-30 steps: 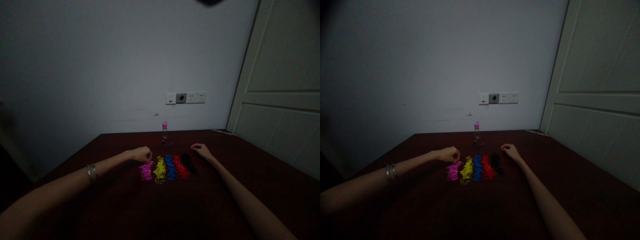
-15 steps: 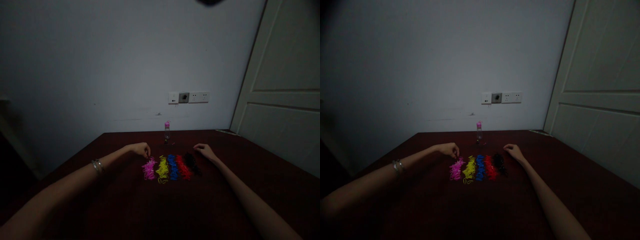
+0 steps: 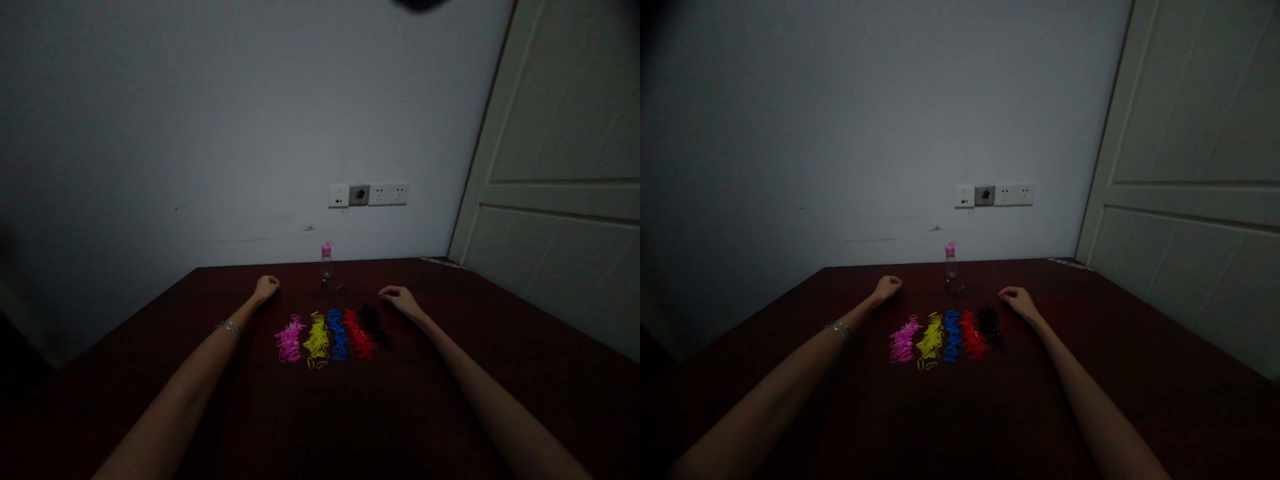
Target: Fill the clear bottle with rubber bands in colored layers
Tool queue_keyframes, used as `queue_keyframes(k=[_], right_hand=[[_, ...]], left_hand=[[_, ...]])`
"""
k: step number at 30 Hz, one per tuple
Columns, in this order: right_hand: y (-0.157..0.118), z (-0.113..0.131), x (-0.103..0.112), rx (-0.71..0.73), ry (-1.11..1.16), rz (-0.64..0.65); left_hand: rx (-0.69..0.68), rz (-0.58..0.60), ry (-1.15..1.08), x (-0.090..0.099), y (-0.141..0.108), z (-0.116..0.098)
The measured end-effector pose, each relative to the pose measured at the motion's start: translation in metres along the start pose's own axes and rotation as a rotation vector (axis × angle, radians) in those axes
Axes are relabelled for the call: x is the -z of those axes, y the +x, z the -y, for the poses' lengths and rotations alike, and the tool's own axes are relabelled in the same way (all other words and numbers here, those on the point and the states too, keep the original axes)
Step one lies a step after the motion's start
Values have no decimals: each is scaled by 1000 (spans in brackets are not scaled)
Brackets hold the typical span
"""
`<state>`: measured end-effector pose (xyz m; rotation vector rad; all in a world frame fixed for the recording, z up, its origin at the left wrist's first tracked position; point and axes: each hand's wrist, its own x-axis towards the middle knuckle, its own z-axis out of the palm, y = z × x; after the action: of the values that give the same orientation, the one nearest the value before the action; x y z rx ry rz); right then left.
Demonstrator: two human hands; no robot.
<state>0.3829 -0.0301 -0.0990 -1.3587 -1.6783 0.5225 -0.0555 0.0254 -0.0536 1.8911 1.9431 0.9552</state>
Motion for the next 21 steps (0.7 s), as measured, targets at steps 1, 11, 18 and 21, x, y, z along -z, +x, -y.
queue_keyframes(k=[1,11,18,21], right_hand=[[0,1,0,2,1,1],[4,4,-1,-63,31,19],[22,26,-12,-27,-57,36],[30,38,-27,23,-88,26]], left_hand=[[18,-38,-3,-3,-1,3],[99,-226,-125,-13,-7,16],[88,-208,-126,-14,-6,19],[78,-191,-116,-13,-8,18]])
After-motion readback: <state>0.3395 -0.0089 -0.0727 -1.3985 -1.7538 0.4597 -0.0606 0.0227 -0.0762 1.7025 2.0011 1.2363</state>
